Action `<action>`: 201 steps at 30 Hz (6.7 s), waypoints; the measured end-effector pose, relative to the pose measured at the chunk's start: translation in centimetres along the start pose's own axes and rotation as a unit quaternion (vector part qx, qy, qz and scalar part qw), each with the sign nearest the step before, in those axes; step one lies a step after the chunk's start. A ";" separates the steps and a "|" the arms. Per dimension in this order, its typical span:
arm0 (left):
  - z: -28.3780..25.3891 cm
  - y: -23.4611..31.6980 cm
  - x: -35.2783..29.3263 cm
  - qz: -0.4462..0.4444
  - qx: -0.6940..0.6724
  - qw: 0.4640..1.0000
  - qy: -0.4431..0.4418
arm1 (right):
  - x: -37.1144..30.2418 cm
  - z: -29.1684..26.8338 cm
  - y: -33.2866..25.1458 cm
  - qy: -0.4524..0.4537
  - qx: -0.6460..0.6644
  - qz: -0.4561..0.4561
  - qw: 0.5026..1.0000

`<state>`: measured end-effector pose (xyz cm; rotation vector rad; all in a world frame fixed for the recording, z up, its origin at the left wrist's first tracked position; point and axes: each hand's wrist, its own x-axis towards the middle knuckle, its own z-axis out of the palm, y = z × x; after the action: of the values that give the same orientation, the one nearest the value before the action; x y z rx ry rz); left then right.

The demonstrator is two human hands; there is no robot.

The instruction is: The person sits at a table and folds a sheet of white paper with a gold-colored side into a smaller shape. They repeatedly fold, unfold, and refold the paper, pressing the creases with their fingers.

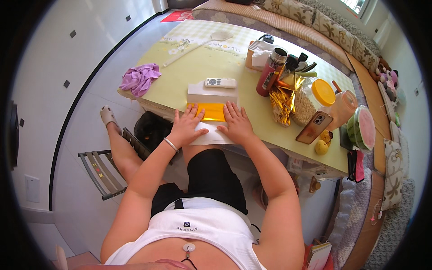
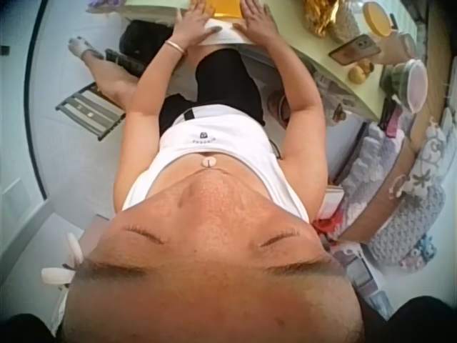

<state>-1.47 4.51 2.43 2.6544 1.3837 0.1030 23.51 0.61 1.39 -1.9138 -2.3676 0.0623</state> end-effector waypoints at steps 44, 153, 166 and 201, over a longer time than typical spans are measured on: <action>3.1 2.3 6.1 -0.039 -0.229 0.920 0.314 | 1.3 2.6 -3.5 0.134 0.067 -0.061 0.987; -1.5 -0.4 6.9 -0.075 -0.064 0.984 0.148 | 6.9 -2.1 2.3 0.104 0.138 0.007 0.985; -0.4 0.2 5.1 0.112 -0.050 0.983 0.134 | 5.2 -0.5 1.8 0.105 0.083 -0.153 0.979; 3.0 -0.6 0.9 0.047 -0.061 0.979 0.190 | 0.9 0.8 1.0 0.170 0.150 -0.006 0.974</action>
<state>-1.10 5.30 -0.60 2.6894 1.2948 0.7164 24.16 1.73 0.52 -1.6226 -2.0155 0.0794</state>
